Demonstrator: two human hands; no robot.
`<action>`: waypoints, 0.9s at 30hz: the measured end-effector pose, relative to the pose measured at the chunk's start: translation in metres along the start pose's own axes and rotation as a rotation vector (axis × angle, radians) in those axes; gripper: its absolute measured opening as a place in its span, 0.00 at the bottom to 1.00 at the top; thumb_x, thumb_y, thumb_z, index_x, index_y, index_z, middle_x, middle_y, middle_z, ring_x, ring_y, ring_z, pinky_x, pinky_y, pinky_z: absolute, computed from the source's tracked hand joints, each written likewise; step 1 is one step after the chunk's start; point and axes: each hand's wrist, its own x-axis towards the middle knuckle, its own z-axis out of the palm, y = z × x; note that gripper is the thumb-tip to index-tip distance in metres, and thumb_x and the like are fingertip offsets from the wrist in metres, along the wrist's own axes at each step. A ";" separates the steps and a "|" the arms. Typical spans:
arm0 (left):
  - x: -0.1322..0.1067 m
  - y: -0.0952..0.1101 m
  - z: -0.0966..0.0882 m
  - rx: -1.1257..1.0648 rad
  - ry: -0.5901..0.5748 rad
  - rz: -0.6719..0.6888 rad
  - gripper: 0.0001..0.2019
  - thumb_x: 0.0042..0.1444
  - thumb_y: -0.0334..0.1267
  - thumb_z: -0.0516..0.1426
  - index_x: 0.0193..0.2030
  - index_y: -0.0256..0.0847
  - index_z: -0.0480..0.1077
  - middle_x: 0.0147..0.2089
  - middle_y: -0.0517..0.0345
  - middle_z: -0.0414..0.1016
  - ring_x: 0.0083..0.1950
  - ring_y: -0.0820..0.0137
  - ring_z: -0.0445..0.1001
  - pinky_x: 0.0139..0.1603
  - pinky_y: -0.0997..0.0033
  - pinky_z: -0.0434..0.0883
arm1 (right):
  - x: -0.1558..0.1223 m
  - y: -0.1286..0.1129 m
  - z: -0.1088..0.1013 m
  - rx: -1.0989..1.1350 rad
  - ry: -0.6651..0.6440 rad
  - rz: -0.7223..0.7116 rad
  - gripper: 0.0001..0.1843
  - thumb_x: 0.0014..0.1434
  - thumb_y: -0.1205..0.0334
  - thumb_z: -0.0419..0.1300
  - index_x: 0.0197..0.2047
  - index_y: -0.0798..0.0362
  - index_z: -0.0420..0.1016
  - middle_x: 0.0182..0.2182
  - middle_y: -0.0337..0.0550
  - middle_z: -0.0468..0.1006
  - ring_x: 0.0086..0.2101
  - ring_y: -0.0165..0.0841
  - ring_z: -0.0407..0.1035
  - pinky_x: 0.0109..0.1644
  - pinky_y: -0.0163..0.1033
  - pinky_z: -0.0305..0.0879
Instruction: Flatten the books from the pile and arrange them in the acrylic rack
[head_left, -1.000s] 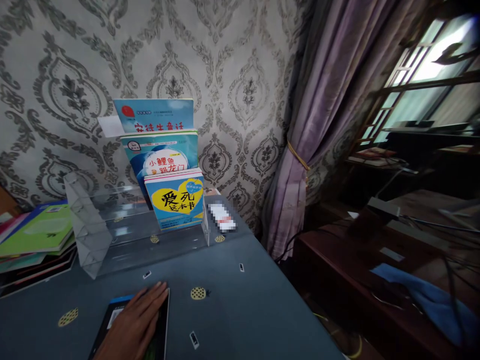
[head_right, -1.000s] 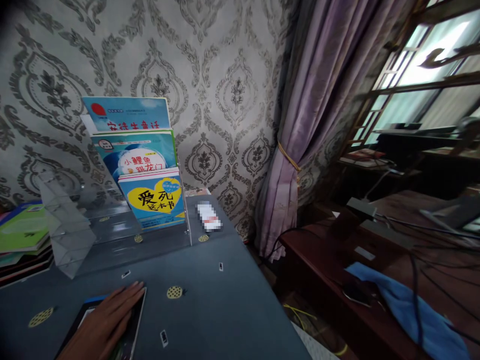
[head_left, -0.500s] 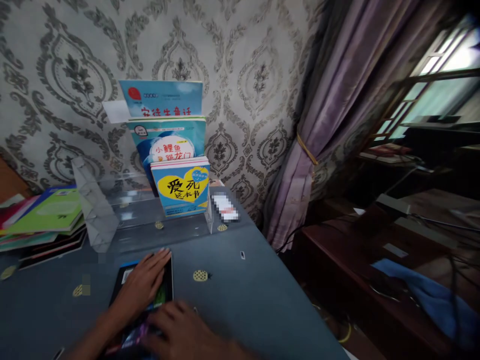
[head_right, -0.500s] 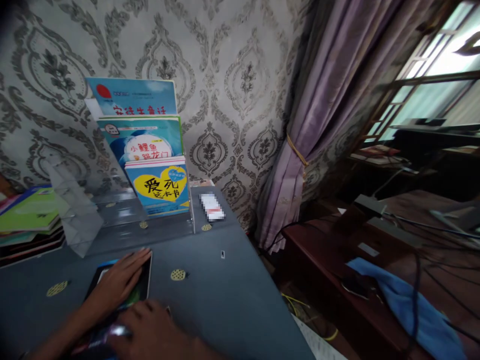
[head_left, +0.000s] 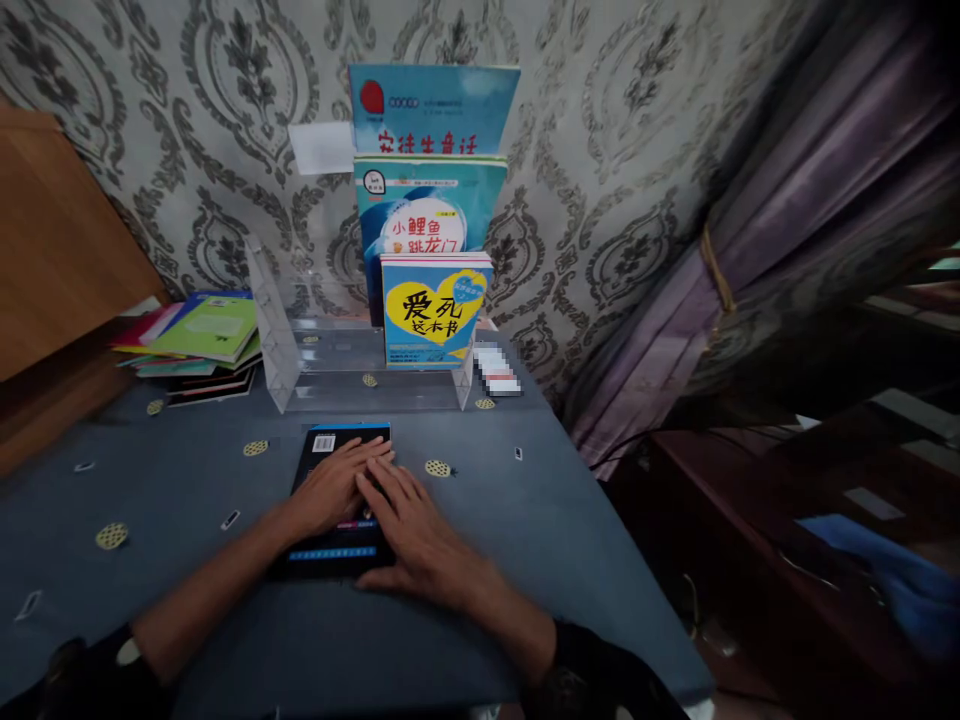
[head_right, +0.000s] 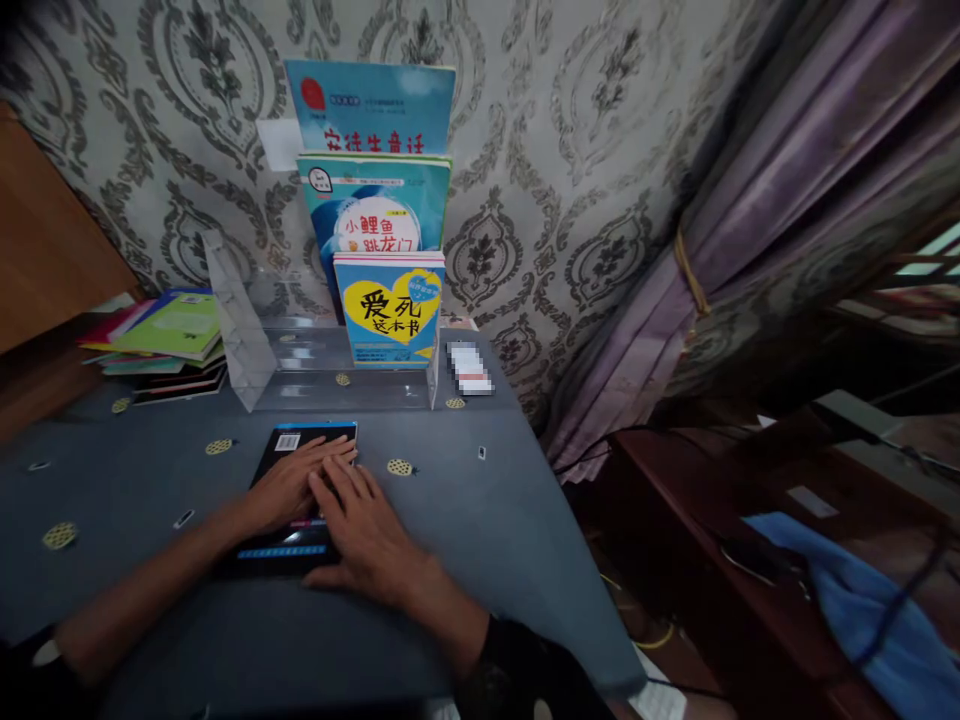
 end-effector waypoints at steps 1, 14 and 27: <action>-0.002 0.002 0.001 0.008 0.005 0.005 0.24 0.66 0.33 0.48 0.68 0.41 0.59 0.69 0.50 0.63 0.71 0.66 0.57 0.71 0.53 0.56 | 0.000 0.001 0.000 -0.005 0.002 -0.002 0.67 0.44 0.46 0.74 0.73 0.62 0.39 0.70 0.66 0.46 0.70 0.50 0.37 0.71 0.57 0.43; -0.034 0.055 -0.018 -0.031 -0.096 0.085 0.23 0.63 0.27 0.48 0.64 0.44 0.66 0.64 0.52 0.70 0.68 0.64 0.64 0.71 0.49 0.55 | 0.001 0.006 0.009 0.007 0.019 -0.013 0.69 0.44 0.43 0.73 0.73 0.61 0.36 0.70 0.66 0.48 0.69 0.50 0.39 0.71 0.59 0.44; -0.074 0.070 -0.012 -0.110 -0.106 0.039 0.27 0.63 0.27 0.47 0.68 0.52 0.60 0.68 0.61 0.64 0.68 0.66 0.63 0.70 0.49 0.58 | -0.002 0.010 0.015 0.076 0.000 -0.021 0.63 0.49 0.44 0.71 0.74 0.55 0.36 0.67 0.60 0.58 0.67 0.47 0.51 0.70 0.57 0.49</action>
